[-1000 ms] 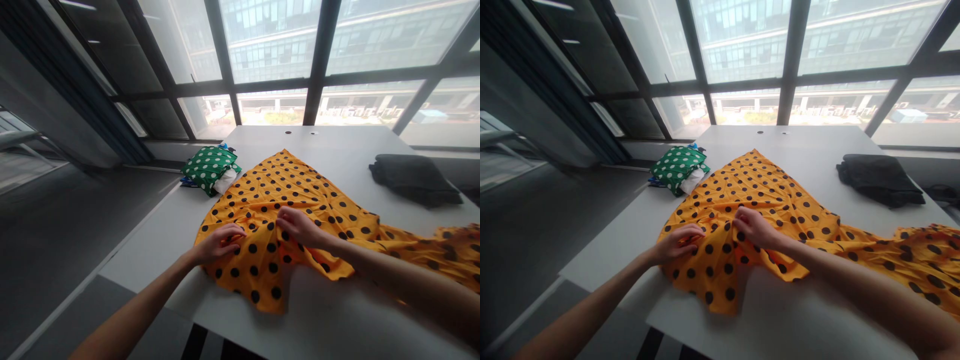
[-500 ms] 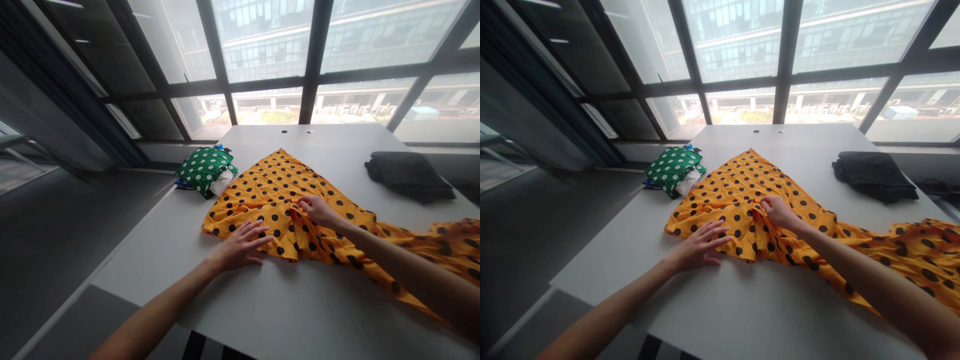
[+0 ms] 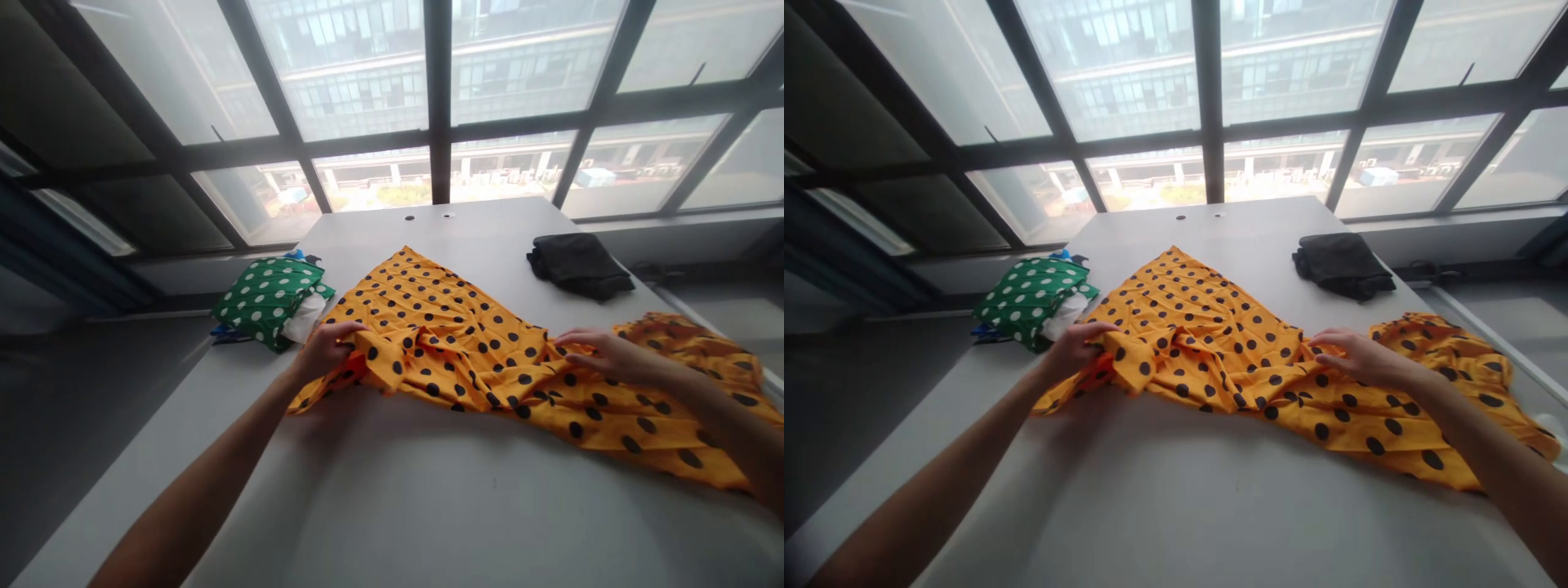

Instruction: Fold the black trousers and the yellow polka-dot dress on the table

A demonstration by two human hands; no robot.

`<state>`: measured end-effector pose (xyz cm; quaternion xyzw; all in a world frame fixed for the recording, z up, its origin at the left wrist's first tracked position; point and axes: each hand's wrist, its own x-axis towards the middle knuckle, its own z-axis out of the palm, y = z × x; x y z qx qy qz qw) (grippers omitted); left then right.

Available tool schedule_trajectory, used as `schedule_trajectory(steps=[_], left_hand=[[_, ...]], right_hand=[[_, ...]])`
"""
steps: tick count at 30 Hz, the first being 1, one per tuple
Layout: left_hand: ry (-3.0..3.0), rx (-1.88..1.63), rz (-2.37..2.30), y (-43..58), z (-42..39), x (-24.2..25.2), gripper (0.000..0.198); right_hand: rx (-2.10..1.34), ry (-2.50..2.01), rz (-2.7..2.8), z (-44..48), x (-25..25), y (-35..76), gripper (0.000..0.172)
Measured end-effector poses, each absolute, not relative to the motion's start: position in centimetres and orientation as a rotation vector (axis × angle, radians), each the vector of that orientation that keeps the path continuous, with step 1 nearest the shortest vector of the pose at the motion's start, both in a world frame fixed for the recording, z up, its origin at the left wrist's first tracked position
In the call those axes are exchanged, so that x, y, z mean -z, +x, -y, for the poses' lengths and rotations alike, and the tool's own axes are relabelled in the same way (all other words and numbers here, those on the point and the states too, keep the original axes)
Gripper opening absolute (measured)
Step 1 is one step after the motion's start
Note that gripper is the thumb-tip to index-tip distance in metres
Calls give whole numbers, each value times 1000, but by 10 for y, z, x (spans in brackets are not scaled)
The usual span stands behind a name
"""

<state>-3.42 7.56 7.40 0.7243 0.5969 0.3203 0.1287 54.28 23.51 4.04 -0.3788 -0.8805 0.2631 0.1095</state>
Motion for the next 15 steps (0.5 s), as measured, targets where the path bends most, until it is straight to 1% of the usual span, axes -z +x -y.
schedule_trajectory(steps=[3,6,7,11,15], left_hand=[[1776,-1094,-1708,-55,-112,-103,31],[1524,-1249,-1589,-69,-151,-127,33],[1474,-1286,-1563,-73,-163,-133,33],[1436,-1373,-1561,-87,-215,-156,35],[1527,-1379,-1646,-97,-261,-169,43]], right_hand=[[-802,-1120,2636,-230,-35,553,45],[-792,-1153,2670,-229,-27,550,30],[-792,-1173,2672,-230,-26,548,28],[-808,-1258,2588,-231,-26,547,39],[-807,-1377,2464,-230,-27,555,42]])
